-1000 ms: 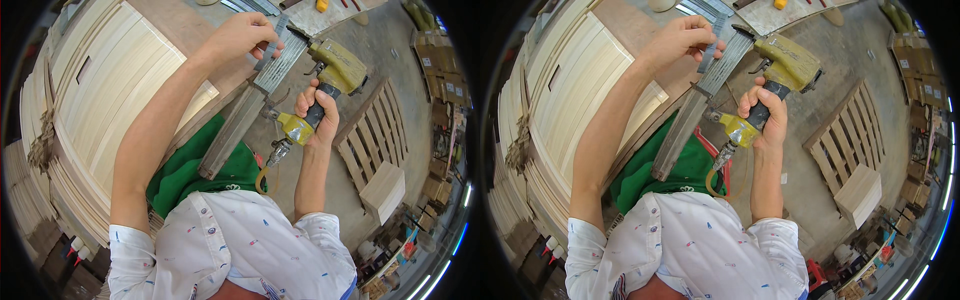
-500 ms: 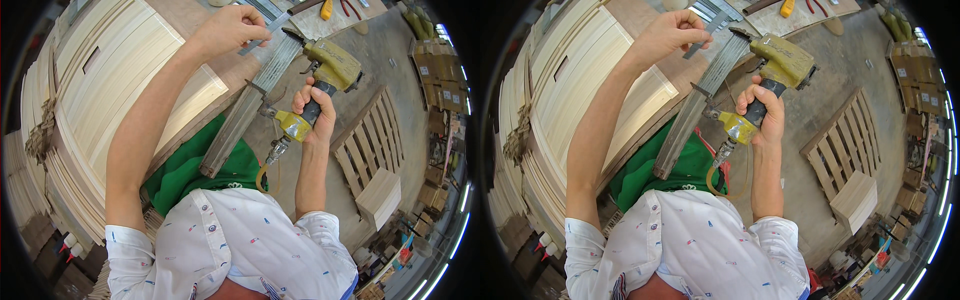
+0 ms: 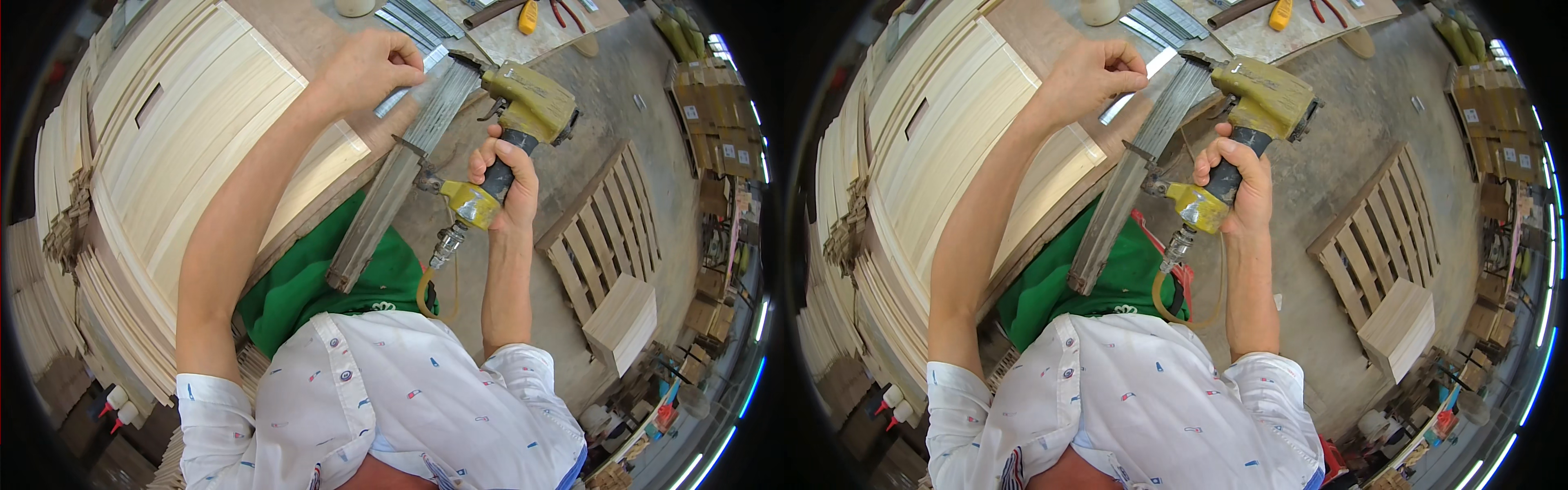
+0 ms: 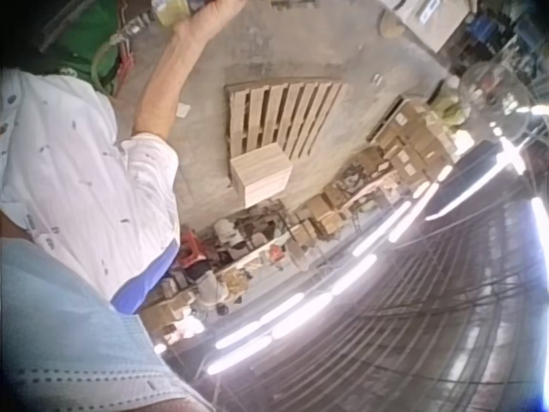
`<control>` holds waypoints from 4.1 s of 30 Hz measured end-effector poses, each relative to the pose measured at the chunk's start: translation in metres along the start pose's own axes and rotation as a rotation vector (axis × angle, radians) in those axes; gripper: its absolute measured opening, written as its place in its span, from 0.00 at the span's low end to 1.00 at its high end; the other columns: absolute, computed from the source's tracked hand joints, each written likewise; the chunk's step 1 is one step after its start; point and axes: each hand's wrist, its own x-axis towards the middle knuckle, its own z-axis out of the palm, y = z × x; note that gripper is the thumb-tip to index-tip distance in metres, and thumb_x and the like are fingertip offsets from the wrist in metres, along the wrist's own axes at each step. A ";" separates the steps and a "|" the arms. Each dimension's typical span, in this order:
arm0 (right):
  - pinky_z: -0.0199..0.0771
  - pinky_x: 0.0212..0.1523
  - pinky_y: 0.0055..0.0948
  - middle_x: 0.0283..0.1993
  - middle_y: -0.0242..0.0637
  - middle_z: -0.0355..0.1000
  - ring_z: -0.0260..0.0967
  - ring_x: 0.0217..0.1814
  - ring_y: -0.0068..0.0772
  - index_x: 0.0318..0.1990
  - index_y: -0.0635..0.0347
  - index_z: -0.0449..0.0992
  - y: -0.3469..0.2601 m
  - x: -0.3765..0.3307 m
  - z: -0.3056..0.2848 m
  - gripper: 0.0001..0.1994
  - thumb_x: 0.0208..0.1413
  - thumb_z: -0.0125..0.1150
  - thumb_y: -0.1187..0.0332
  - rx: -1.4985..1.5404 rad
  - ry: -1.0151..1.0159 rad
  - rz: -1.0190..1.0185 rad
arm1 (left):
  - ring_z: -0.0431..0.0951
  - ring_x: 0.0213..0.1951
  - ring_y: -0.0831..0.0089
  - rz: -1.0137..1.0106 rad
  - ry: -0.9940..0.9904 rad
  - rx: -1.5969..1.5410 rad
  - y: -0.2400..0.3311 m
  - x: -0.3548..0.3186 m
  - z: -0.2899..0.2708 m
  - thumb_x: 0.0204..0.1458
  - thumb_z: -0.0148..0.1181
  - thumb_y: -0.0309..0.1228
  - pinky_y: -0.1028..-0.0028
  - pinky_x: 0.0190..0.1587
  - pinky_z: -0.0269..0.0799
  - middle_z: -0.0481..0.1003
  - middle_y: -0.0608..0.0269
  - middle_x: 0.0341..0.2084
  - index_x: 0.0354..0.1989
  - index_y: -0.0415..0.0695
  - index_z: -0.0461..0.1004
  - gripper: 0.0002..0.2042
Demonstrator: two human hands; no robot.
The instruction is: The recorder applies glue to wooden boards and uses a pneumatic nail gun to assemble furniture components at a factory station.
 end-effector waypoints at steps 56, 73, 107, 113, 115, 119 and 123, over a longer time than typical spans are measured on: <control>0.66 0.26 0.25 0.25 0.36 0.63 0.62 0.27 0.30 0.44 0.68 0.67 -0.014 0.021 0.031 0.12 0.53 0.55 0.73 0.015 -0.137 0.013 | 0.73 0.32 0.60 0.412 0.454 0.016 -0.008 -0.208 0.042 0.42 0.66 0.24 0.63 0.38 0.71 0.71 0.60 0.23 0.26 0.41 0.72 0.07; 0.57 0.23 0.22 0.23 0.32 0.55 0.51 0.22 0.24 0.48 0.72 0.61 -0.034 0.042 0.099 0.16 0.55 0.53 0.71 -0.182 -0.514 0.267 | 0.75 0.36 0.61 0.571 1.163 0.090 0.043 -0.119 0.037 0.40 0.68 0.24 0.67 0.38 0.71 0.72 0.59 0.31 0.34 0.41 0.73 0.12; 0.65 0.22 0.22 0.20 0.31 0.67 0.65 0.20 0.19 0.37 0.69 0.72 0.142 -0.126 0.279 0.13 0.50 0.61 0.66 -1.738 -1.459 0.098 | 0.60 0.60 0.60 -0.398 0.937 0.642 -0.049 -0.463 -0.033 0.43 0.64 0.28 0.63 0.61 0.60 0.71 0.65 0.50 0.42 0.46 0.79 0.15; 0.64 0.21 0.22 0.20 0.32 0.67 0.65 0.19 0.19 0.38 0.69 0.71 0.154 -0.134 0.279 0.14 0.50 0.60 0.67 -1.795 -1.438 0.158 | 0.61 0.60 0.60 -0.396 0.956 0.623 -0.050 -0.464 -0.031 0.42 0.64 0.27 0.63 0.61 0.61 0.72 0.64 0.48 0.41 0.46 0.79 0.15; 0.64 0.21 0.22 0.20 0.32 0.67 0.65 0.19 0.19 0.38 0.70 0.70 0.156 -0.136 0.280 0.14 0.49 0.61 0.67 -1.795 -1.422 0.181 | 0.63 0.58 0.60 -0.365 0.977 0.639 -0.051 -0.463 -0.032 0.42 0.64 0.26 0.64 0.60 0.61 0.72 0.63 0.47 0.39 0.45 0.79 0.13; 0.64 0.21 0.23 0.20 0.32 0.68 0.65 0.19 0.19 0.37 0.70 0.71 0.152 -0.124 0.273 0.14 0.49 0.61 0.67 -1.830 -1.381 0.155 | 0.62 0.60 0.59 -0.392 0.964 0.626 -0.049 -0.465 -0.032 0.41 0.65 0.25 0.63 0.60 0.61 0.72 0.64 0.48 0.41 0.46 0.79 0.15; 0.64 0.21 0.23 0.20 0.32 0.69 0.65 0.20 0.19 0.36 0.70 0.71 0.125 -0.105 0.266 0.13 0.48 0.63 0.67 -1.916 -1.163 0.160 | 0.61 0.60 0.59 -0.449 0.939 0.581 -0.042 -0.462 -0.033 0.40 0.65 0.24 0.63 0.60 0.60 0.72 0.63 0.48 0.41 0.46 0.79 0.15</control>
